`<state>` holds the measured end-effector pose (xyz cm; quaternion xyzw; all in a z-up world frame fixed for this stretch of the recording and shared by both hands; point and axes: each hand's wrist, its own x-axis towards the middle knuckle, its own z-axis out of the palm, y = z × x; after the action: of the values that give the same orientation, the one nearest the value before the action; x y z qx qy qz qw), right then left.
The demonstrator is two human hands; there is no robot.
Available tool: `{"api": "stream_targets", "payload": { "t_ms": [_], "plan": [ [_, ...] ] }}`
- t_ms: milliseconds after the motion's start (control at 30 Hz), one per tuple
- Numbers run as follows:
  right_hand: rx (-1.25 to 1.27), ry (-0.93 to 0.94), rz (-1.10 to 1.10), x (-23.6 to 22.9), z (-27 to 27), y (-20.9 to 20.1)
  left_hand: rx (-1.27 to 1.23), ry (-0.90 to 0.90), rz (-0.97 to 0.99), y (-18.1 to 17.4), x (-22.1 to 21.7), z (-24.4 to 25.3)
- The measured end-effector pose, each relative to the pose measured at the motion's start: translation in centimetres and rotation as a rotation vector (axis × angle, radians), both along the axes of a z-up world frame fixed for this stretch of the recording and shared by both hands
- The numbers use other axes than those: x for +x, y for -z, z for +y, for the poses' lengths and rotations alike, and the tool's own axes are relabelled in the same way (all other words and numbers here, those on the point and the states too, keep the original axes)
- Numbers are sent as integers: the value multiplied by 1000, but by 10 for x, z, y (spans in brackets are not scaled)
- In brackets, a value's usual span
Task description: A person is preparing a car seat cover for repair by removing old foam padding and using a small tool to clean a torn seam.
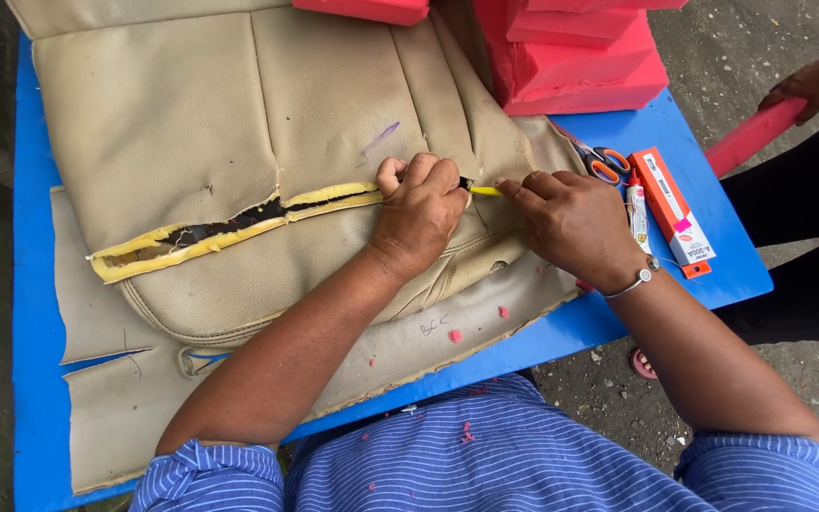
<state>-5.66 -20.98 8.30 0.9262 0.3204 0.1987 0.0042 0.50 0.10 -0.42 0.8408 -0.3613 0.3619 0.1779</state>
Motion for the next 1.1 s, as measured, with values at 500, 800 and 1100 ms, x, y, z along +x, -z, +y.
{"api": "stream_targets", "payload": {
  "t_ms": [500, 800, 1100],
  "plan": [
    [34, 55, -3, 1, -22, 15, 2, 1, 61, 4, 1, 1],
    [36, 22, -4, -4, 0, -2, 3, 12, 47, 2, 2, 2],
    [-60, 249, -146, 0, -46, 40, 17, -76, 87, -10, -1, 3]
  ]
}}
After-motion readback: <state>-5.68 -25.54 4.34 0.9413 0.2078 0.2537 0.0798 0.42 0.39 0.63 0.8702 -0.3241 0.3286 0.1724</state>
